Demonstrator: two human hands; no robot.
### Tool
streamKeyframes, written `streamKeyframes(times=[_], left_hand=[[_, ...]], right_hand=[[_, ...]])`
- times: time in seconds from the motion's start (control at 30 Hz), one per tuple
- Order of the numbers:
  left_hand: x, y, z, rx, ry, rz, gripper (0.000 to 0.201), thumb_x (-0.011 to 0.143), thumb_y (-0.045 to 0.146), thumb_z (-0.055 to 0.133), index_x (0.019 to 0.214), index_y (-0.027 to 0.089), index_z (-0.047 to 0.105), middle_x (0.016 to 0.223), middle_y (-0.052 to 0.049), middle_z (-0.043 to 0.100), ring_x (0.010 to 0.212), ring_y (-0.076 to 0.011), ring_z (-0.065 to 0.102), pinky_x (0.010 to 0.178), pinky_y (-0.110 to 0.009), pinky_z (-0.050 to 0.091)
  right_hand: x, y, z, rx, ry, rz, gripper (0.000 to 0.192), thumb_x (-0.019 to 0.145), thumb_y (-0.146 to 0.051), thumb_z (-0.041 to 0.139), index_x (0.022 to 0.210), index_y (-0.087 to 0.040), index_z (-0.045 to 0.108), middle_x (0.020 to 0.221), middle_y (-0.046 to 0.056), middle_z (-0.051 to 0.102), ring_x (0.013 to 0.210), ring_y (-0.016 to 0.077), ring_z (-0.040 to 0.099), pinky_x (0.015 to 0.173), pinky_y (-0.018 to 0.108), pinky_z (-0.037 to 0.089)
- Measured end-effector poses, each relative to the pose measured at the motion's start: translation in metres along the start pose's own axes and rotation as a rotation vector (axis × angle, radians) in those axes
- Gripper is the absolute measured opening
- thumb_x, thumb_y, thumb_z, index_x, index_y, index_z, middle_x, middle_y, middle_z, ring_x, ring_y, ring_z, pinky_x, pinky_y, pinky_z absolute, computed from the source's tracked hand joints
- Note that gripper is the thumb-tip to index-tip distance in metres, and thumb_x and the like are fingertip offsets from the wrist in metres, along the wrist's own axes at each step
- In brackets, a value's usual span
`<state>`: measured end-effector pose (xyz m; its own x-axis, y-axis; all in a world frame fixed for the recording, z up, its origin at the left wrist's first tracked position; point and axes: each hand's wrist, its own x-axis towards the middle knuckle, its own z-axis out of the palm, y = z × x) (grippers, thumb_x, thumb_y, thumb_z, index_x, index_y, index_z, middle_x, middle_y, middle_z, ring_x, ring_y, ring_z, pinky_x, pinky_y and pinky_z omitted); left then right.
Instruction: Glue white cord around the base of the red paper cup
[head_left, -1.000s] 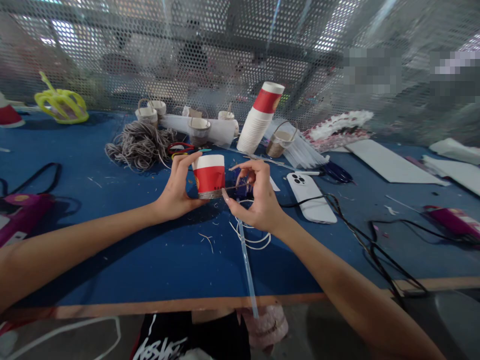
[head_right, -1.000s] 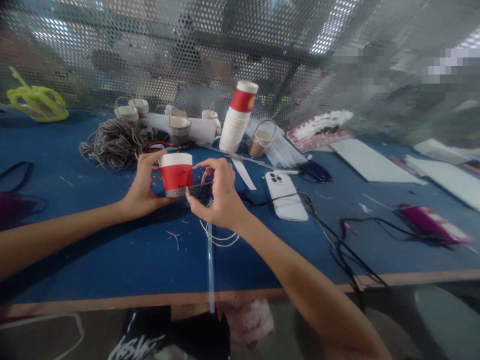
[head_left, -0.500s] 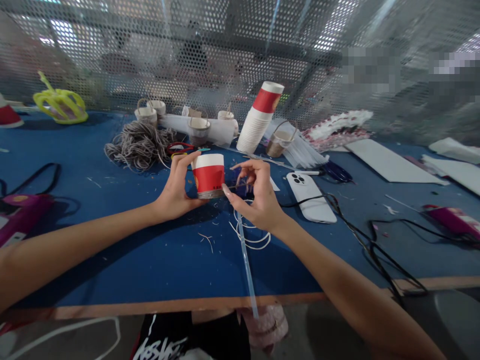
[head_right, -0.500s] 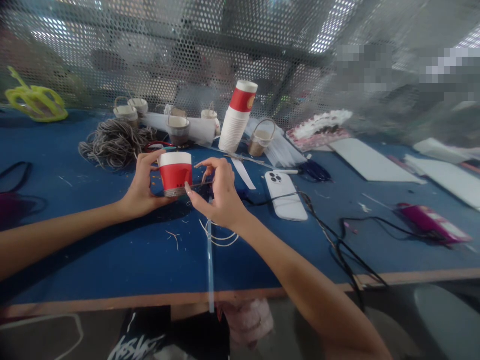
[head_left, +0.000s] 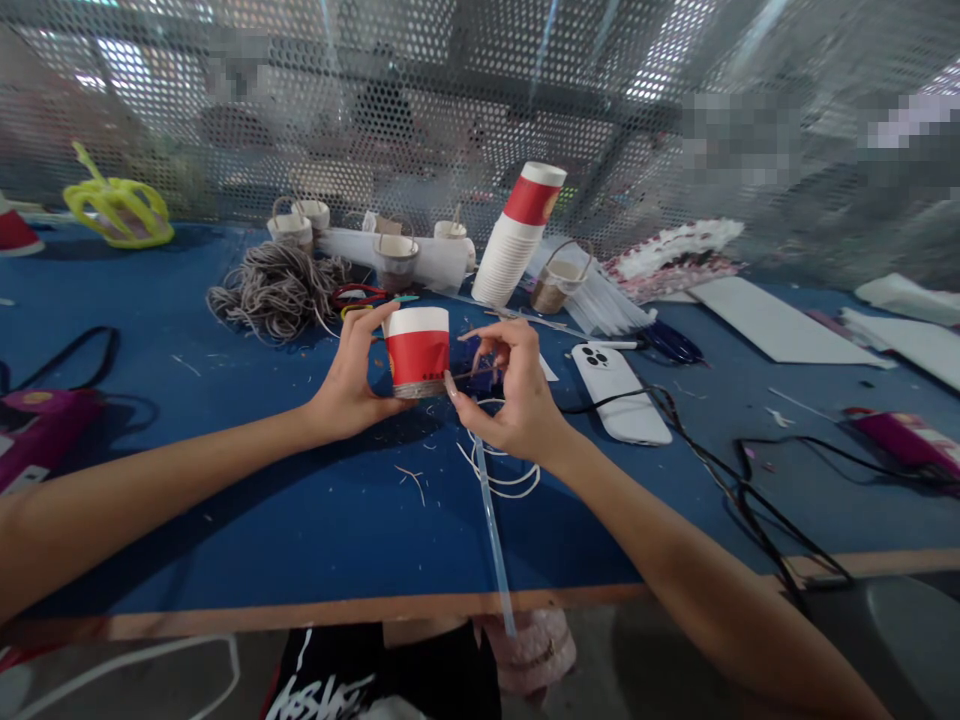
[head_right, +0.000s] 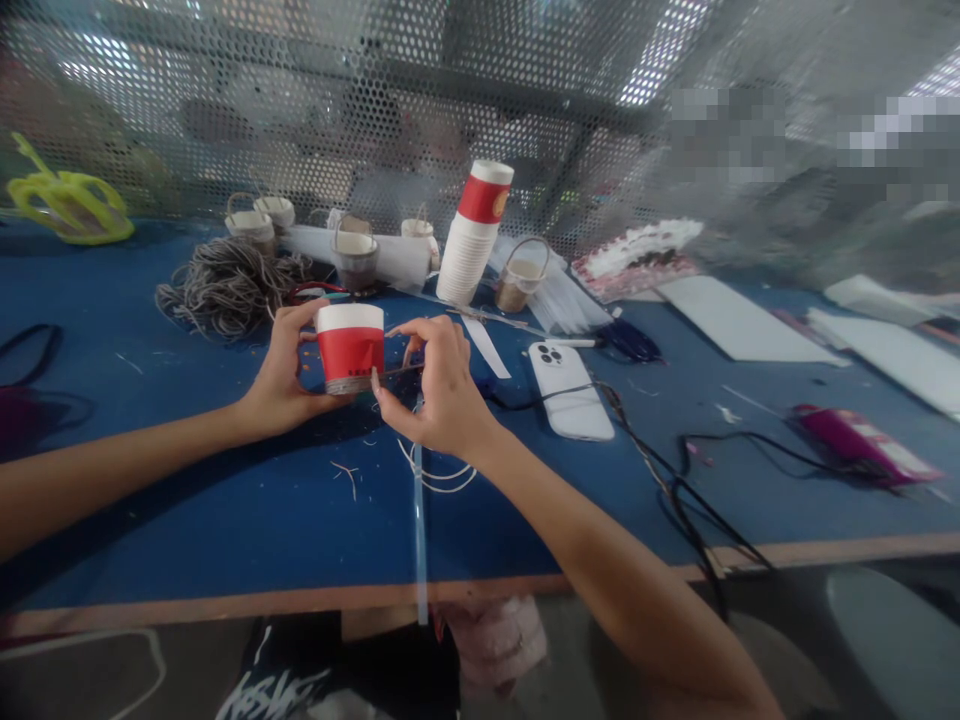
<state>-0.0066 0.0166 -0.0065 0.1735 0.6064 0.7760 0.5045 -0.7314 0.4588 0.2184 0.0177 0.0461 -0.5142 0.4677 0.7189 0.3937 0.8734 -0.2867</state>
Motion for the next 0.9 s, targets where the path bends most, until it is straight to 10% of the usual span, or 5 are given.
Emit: streamKeyframes(times=[0.9], left_hand=[[-0.0028, -0.0017, 0.0018, -0.234, -0.055, -0.051, 0.096, 0.067, 0.048, 0.083, 0.145, 0.031, 0.029, 0.144, -0.016, 0.040, 0.135, -0.0362, 0.047, 0.103, -0.053, 0.053]], right_hand=[[-0.0071, -0.0032, 0.0005, 0.225, -0.086, 0.062, 0.048, 0.078, -0.015, 0.051, 0.122, -0.026, 0.034, 0.100, 0.005, 0.044, 0.092, 0.0233, 0.049, 0.075, 0.044, 0.043]])
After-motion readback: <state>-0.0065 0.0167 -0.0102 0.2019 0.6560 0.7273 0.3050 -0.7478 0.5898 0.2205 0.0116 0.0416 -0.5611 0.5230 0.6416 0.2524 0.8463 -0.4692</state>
